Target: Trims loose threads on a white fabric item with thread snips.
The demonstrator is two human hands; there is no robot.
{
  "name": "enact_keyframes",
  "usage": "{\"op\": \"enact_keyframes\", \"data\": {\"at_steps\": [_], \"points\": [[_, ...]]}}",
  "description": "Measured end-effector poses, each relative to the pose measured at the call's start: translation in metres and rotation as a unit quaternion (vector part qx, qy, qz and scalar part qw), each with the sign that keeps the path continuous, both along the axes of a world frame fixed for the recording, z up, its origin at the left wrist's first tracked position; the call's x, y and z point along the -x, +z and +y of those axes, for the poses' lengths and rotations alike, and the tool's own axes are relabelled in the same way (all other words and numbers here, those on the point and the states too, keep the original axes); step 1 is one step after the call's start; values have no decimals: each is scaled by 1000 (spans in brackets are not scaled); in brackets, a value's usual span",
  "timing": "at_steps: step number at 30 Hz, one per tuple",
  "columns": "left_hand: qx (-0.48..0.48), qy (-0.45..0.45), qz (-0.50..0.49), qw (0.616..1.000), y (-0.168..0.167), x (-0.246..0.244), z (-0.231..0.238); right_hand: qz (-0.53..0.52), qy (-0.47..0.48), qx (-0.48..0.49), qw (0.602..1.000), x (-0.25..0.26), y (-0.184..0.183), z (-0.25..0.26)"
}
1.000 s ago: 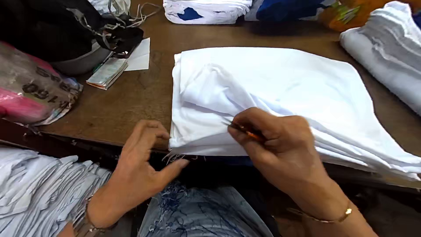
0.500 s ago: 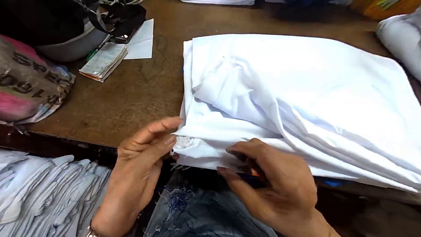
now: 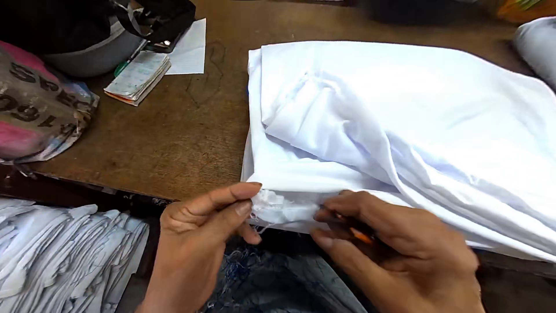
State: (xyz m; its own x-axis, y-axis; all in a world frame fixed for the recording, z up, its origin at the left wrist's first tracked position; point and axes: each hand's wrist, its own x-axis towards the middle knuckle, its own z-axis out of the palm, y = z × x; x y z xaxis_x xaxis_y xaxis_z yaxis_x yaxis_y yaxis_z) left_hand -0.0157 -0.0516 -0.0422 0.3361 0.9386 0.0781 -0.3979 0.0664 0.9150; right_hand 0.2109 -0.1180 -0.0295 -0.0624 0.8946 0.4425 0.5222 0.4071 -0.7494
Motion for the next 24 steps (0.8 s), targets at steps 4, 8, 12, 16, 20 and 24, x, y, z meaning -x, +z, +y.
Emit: {"op": "enact_keyframes", "data": {"at_steps": [4,8,12,16,20,24], "points": [[-4,-2,16,1000,5,-1,-8,73,20,-52,996,22,5,12],[-13,12,21,1000,7,-5,-16,-24,-64,-100,993,36,5,16],[-74,11,45,996,1,-9,-23,-44,-89,-98,990,42,2,13],[-83,29,52,995,-4,-9,-24,-80,-45,-63,994,38,-4,-2],[-40,48,28,998,-5,-12,-24,-188,10,-38,981,28,-5,-20],[-42,66,20,997,-3,-12,-20,-253,-103,-22,962,5,-2,-20]]}}
